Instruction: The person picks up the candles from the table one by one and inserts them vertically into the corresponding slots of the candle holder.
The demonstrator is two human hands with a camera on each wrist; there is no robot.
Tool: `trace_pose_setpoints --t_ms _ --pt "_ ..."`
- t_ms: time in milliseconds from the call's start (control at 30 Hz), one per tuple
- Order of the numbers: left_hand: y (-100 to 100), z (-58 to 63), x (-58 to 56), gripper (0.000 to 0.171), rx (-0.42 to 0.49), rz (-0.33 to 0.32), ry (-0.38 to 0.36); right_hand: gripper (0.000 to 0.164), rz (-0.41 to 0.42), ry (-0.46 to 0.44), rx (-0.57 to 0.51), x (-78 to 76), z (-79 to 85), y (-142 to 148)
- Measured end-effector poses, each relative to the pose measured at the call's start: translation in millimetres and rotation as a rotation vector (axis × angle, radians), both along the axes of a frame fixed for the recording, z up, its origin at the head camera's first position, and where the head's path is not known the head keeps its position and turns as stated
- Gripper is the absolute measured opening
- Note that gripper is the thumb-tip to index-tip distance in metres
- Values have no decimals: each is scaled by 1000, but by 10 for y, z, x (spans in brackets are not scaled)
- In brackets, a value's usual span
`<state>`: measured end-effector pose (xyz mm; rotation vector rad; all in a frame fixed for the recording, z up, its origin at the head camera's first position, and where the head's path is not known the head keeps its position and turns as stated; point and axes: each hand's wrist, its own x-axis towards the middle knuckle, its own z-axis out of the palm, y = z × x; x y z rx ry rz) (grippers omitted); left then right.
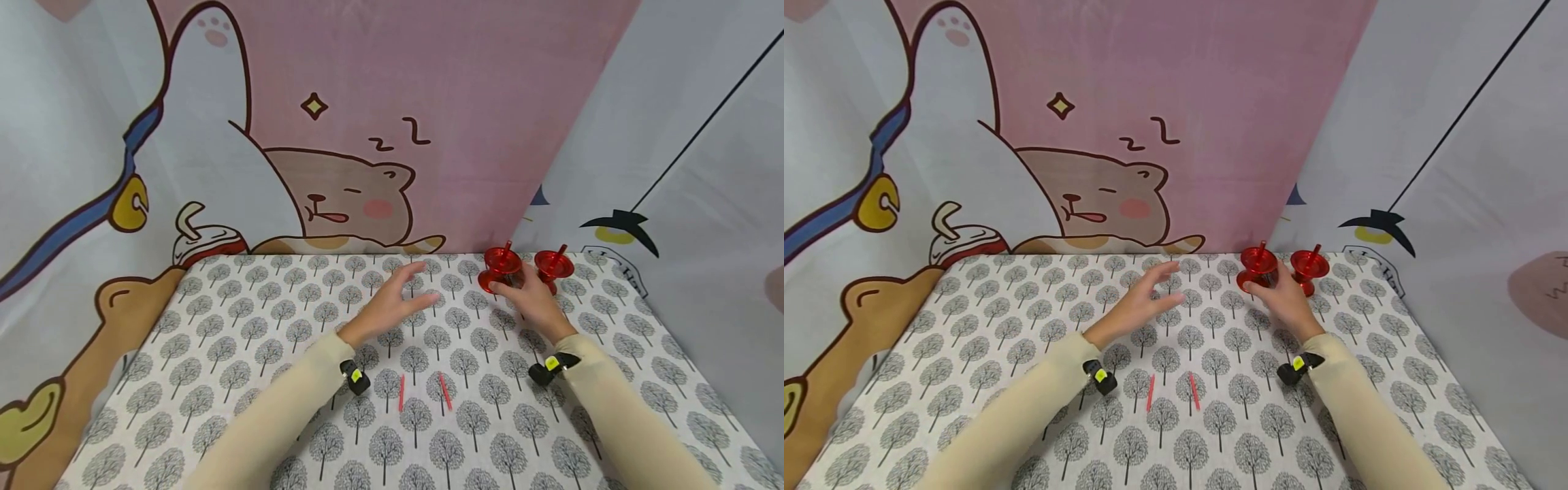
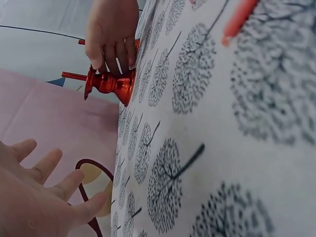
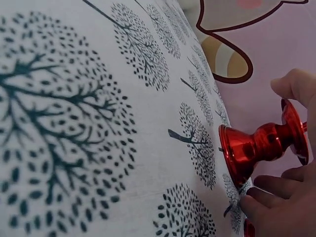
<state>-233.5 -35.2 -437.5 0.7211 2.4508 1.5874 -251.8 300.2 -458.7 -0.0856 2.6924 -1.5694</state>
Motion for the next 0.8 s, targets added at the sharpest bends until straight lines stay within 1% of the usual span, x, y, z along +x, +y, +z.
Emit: trace_pose_setpoints --t_ms 100,300,433,600,800 --pt "64 -17 -53 82 3 0 -24 87 4 -5 16 -41 -35 -10" --pt "143 -80 -160 81 -12 7 -48 87 -2 -48 76 -87 -67 -47" --pt "180 -107 -219 81 4 -2 -63 84 16 -53 77 -101 -64 -61" --pt "254 -108 -277 82 32 -30 -82 80 37 -36 102 -118 -88 -71" --pt "385 -101 -338 81 58 -51 -96 84 74 -41 98 -114 -106 -145"
